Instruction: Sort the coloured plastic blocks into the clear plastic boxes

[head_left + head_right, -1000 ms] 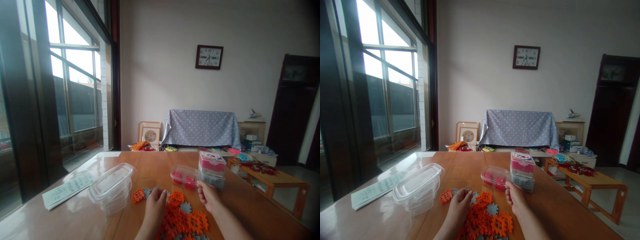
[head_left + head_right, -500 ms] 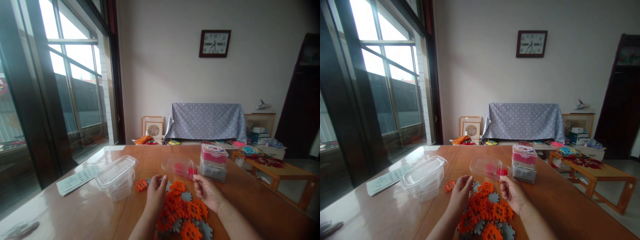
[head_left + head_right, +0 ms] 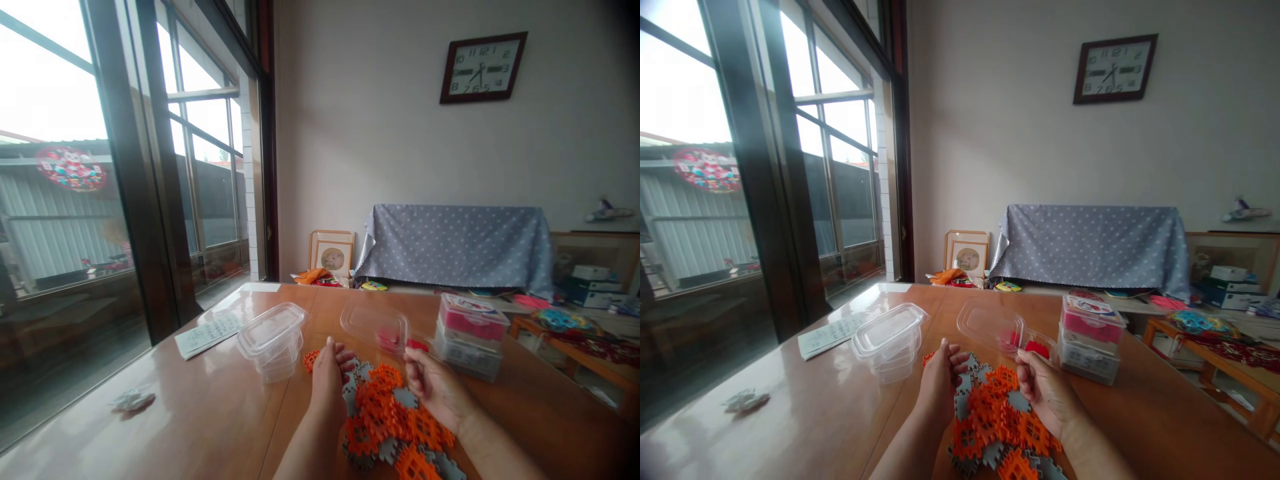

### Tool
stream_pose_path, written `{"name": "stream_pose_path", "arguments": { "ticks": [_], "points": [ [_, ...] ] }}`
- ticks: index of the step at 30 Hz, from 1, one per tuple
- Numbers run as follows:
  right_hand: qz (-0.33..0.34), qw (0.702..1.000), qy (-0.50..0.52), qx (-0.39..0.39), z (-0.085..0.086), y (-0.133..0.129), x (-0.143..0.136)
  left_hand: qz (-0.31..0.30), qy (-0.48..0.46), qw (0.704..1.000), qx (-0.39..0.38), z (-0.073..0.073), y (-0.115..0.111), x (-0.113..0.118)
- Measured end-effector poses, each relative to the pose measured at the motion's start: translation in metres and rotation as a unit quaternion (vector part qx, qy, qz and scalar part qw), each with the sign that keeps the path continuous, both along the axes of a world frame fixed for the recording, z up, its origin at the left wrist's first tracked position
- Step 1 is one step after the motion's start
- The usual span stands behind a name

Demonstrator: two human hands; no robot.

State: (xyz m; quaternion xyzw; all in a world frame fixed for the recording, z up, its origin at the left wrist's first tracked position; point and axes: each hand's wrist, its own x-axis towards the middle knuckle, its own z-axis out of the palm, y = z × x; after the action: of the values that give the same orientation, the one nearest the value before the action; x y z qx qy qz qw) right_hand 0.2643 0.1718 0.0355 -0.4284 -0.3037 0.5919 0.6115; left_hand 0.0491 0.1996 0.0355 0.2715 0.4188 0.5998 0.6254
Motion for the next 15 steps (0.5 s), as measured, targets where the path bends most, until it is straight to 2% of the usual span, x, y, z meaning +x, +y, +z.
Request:
{"name": "stream_pose_path", "arguments": {
  "ticks": [7,15],
  "points": [
    [-0.01,0.998,-0.032,-0.045,0.004,0.033,-0.025,0.098,-0.079,0.989,-0.08,0.003,0.009,-0.016],
    [0.013,0.986,-0.129,-0.109,-0.007,0.094,-0.071,0.177,-0.085,0.971,-0.135,-0.012,0.022,-0.019]
  ]
}}
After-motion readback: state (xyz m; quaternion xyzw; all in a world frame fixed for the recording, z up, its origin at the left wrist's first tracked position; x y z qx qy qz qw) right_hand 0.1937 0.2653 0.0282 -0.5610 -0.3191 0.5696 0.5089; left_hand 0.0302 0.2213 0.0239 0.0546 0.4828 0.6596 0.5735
